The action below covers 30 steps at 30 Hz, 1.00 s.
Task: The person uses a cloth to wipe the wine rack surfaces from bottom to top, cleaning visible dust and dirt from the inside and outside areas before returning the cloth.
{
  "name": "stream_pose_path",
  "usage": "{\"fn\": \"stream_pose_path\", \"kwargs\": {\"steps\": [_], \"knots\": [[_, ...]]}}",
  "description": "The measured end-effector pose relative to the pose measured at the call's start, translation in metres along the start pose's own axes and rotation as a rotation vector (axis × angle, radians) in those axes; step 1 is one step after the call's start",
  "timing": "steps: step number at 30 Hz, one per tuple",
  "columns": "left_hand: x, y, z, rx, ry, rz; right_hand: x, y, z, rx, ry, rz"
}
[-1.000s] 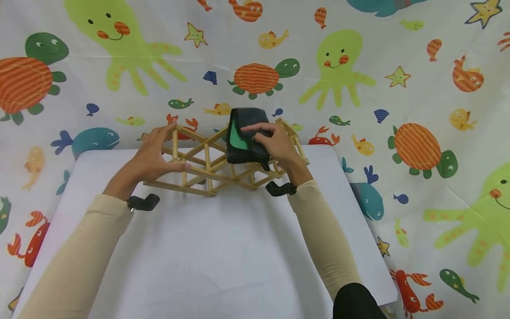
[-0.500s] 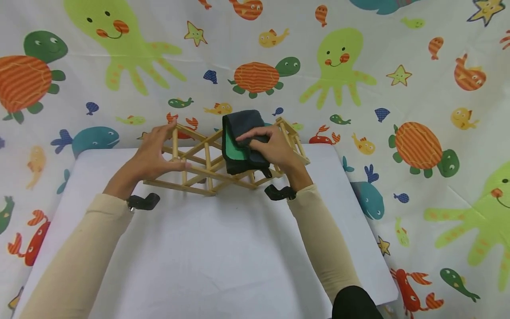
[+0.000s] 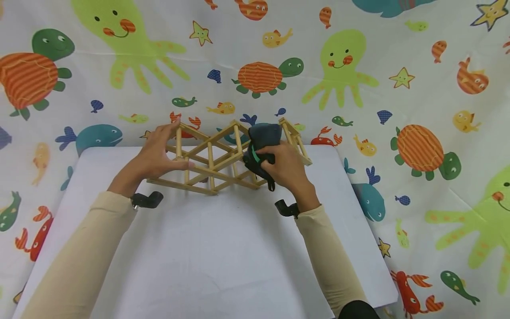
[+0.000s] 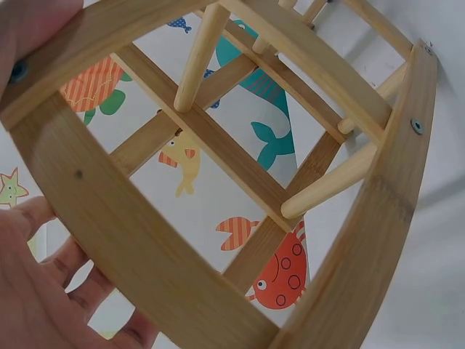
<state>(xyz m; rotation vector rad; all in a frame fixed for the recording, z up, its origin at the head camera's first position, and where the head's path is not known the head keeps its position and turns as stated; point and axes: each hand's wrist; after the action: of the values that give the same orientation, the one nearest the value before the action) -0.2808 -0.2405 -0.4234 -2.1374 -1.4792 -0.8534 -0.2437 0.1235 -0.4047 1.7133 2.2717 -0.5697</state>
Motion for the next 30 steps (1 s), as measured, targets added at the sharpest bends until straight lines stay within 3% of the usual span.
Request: {"fn": "stream_pose_path", "kwargs": {"steps": [3,5,7,10,11,13,15,19,22,27,30], "knots": [[0.000,0.000,0.000,-0.008,0.006,-0.004,0.006,0.005,-0.009,-0.076,0.138,0.044],[-0.001,0.000,-0.001,-0.012,0.006,-0.006,0.008,0.008,-0.013,-0.056,0.134,0.045],[-0.001,0.000,-0.001,-0.012,0.005,-0.009,0.007,0.007,-0.014,0.034,0.014,0.001],[-0.002,0.000,-0.002,-0.008,-0.001,-0.013,0.002,0.003,-0.011,0.176,-0.301,-0.117],[-0.002,0.000,-0.002,-0.006,0.000,-0.013,0.001,0.001,-0.009,0.197,-0.396,-0.156],[-0.003,0.000,-0.002,-0.006,0.004,-0.013,0.000,-0.004,-0.004,0.177,-0.485,-0.184],[-0.003,-0.001,0.000,-0.006,0.007,-0.008,0.002,-0.008,0.001,0.095,-0.428,-0.138],[-0.003,-0.002,0.004,-0.012,0.013,0.001,0.012,-0.008,0.000,-0.056,-0.079,-0.007],[-0.002,-0.002,0.003,-0.017,0.005,0.004,0.013,-0.006,-0.007,-0.004,0.015,0.011],[-0.001,0.000,-0.001,-0.010,-0.001,0.008,-0.004,-0.019,-0.018,0.248,-0.207,-0.170],[-0.002,0.000,-0.001,-0.004,0.006,0.009,-0.022,-0.035,-0.020,0.249,-0.348,-0.238]]}}
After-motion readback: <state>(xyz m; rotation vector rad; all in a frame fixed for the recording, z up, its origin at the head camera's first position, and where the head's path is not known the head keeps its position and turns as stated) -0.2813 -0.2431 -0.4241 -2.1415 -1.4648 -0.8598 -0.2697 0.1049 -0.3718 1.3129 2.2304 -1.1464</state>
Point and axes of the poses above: each hand's wrist, its own y-axis away from the middle knuckle, its own z-axis out of the palm, x = y × z, and after that the axes turned 2 degrees about -x, right-handed
